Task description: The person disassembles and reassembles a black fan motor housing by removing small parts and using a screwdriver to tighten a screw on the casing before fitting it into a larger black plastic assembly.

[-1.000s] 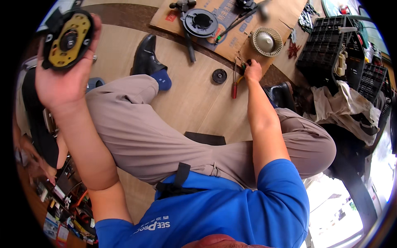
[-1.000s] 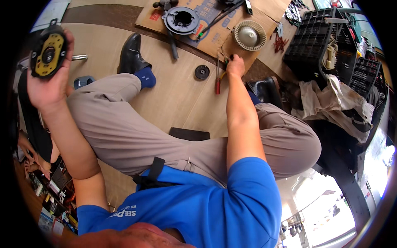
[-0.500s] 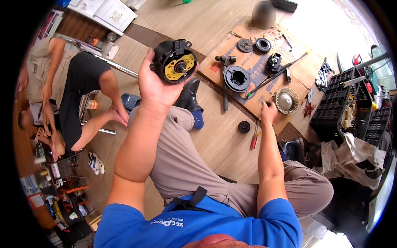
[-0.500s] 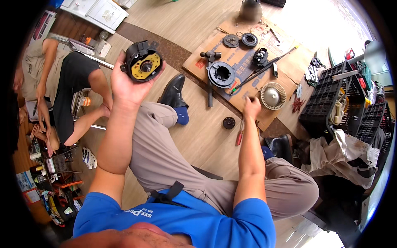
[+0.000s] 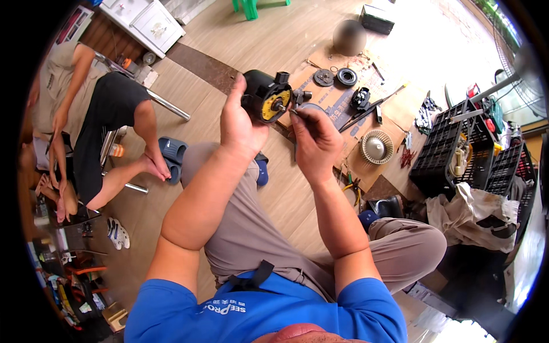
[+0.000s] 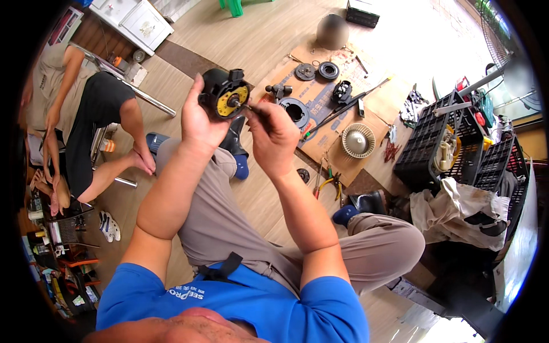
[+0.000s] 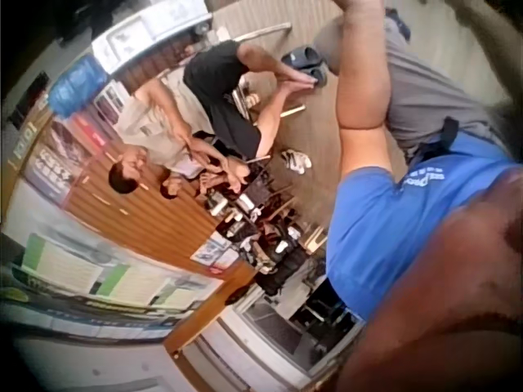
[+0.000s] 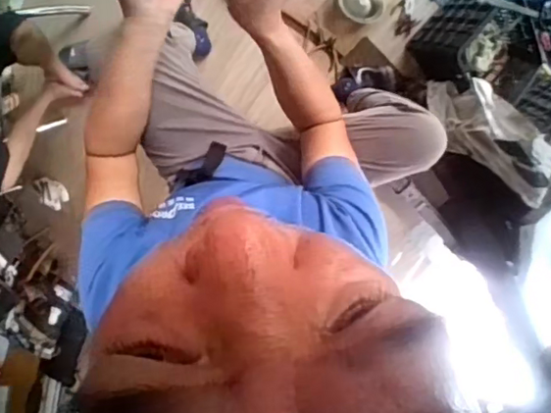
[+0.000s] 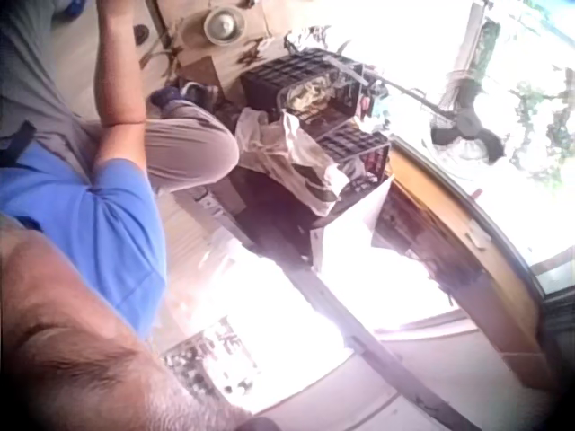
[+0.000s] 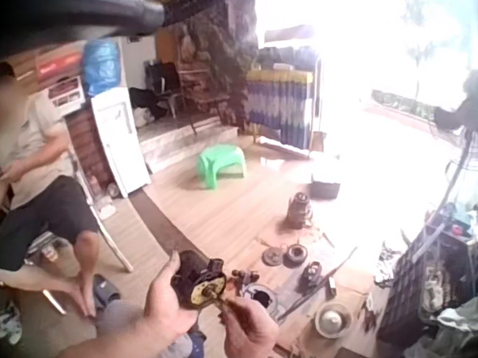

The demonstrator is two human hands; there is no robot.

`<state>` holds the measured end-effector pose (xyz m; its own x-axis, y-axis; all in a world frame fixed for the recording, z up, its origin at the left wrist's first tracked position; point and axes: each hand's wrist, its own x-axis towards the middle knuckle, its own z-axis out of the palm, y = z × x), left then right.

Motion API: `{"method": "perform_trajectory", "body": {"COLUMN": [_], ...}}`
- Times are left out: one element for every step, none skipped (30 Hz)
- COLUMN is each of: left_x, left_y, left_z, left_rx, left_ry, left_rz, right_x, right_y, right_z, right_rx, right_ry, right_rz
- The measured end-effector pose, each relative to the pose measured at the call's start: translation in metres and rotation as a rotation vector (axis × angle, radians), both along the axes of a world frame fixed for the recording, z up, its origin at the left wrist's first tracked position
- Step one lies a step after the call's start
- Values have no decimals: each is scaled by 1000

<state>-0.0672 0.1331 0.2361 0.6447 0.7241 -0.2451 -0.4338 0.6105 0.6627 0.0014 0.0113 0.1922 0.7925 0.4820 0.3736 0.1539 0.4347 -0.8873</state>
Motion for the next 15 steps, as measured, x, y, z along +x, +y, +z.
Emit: {"method": "perform_trajectory", "body": {"left_x": [1,3,3,4,5,7,9,8,10,10,10,10,9,9,8], "left_y": [-2,-4,-5,-6,-9,-14,-20,-25,-30,-34,-36,-39,-39,-40,-42], "left_z": [-2,-4,-3,-2,0,2,4,7,9,11,13,15,16,16,17], "left_rx": [3,3,15,56,84,115,111,176,155,174,167,143,145,149,161], "left_ry": [-5,-10,-46,-47,-41,-37,-13,-65,-45,-78,-68,-106,-89,-76,-44], "left_rz": [37,75,64,43,59,80,152,163,190,210,216,225,223,226,234], "right_x": [-4,-7,-9,-10,-10,-10,-9,-8,-7,-6,-5,-4,-4,-4,-4], "right_y": [1,2,3,4,5,5,5,5,3,2,-1,-3,-4,-5,-6], "right_z": [0,0,-1,-2,-3,-3,-3,-2,-1,1,2,3,4,4,4], "right_rx": [18,34,47,61,73,65,81,96,107,73,54,46,77,93,112], "right_ry": [0,0,34,66,97,83,87,91,129,166,163,164,193,206,230], "right_rz": [-29,-57,-65,-71,-75,-81,-82,-80,-56,-63,-52,-24,19,30,57]}}
